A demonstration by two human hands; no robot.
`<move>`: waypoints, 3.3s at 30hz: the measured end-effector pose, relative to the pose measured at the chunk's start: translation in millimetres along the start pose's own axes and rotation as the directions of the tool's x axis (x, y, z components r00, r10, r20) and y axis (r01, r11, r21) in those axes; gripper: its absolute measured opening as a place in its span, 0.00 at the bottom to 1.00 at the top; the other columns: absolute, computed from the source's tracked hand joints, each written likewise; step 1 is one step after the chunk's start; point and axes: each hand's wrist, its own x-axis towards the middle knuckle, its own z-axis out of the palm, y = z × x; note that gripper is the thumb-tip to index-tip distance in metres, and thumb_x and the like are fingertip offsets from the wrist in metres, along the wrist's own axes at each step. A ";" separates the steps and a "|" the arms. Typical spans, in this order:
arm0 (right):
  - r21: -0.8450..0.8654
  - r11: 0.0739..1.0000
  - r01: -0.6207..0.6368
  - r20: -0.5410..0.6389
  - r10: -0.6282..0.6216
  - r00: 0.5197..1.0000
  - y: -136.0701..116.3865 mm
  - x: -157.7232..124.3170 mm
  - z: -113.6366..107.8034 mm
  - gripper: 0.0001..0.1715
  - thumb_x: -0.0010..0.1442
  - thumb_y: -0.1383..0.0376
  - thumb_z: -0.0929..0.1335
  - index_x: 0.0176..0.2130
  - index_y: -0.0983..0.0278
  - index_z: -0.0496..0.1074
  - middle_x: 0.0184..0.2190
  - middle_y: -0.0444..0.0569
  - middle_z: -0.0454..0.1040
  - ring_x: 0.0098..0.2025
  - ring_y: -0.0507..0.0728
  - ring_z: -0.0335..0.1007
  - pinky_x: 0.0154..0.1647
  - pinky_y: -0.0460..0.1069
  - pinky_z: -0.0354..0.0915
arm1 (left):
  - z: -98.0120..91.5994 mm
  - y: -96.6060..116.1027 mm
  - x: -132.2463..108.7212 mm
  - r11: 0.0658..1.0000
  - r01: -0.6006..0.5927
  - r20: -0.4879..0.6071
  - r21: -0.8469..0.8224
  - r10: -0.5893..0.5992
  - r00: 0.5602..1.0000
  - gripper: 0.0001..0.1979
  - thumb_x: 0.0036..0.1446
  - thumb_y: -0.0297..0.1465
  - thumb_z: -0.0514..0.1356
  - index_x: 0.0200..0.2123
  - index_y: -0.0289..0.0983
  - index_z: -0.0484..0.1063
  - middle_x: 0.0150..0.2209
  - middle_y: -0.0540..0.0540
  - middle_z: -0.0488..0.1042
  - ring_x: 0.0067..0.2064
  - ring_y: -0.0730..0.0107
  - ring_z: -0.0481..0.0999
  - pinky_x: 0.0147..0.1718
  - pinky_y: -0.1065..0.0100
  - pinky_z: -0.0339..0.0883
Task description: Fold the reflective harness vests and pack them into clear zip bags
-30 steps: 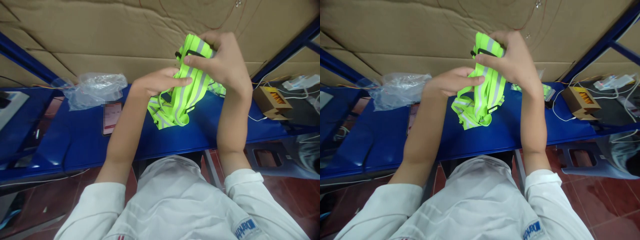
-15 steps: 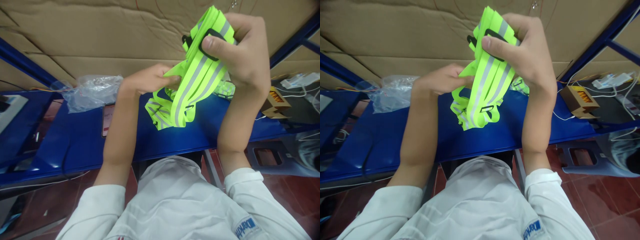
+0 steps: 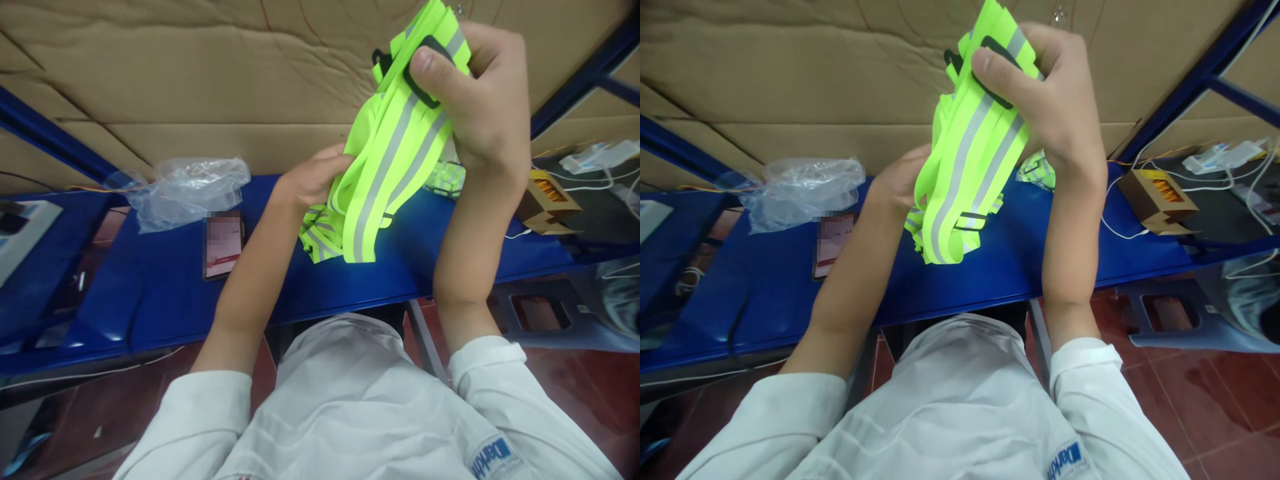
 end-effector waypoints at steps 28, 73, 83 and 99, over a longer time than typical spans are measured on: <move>-0.428 0.866 0.257 0.229 -0.171 0.958 -12.7 -3.2 7.9 0.19 0.65 0.64 0.78 0.54 0.69 0.82 0.50 0.48 0.83 0.53 0.61 0.78 0.56 0.53 0.70 | 18.0 40.8 -10.1 0.785 -0.435 0.248 0.441 0.360 0.900 0.31 0.53 0.31 0.80 0.59 0.43 0.77 0.66 0.49 0.76 0.72 0.51 0.70 0.70 0.58 0.69; -0.177 0.967 -0.182 0.010 0.187 0.982 16.1 -0.1 34.6 0.06 0.67 0.66 0.74 0.37 0.63 0.76 0.33 0.45 0.77 0.33 0.52 0.69 0.35 0.48 0.64 | 12.1 31.4 -18.6 0.905 -0.133 0.200 0.403 0.054 0.978 0.20 0.44 0.32 0.80 0.42 0.37 0.82 0.39 0.46 0.84 0.44 0.51 0.87 0.49 0.53 0.82; -0.433 0.885 0.169 0.444 0.047 0.895 -1.9 -7.9 32.3 0.34 0.66 0.54 0.76 0.66 0.61 0.73 0.65 0.49 0.75 0.69 0.64 0.70 0.72 0.58 0.63 | 13.5 37.6 -15.5 0.905 -0.212 0.281 0.368 0.109 0.954 0.18 0.46 0.32 0.79 0.42 0.39 0.84 0.40 0.46 0.85 0.45 0.54 0.86 0.45 0.60 0.82; -0.334 0.899 -0.283 0.147 0.347 0.926 3.0 -0.8 11.8 0.14 0.56 0.58 0.81 0.41 0.62 0.85 0.32 0.44 0.80 0.31 0.56 0.73 0.24 0.49 0.61 | 15.7 14.9 -1.0 0.873 -0.129 0.162 0.471 0.058 0.985 0.24 0.42 0.33 0.82 0.44 0.40 0.83 0.44 0.47 0.85 0.51 0.50 0.83 0.55 0.55 0.77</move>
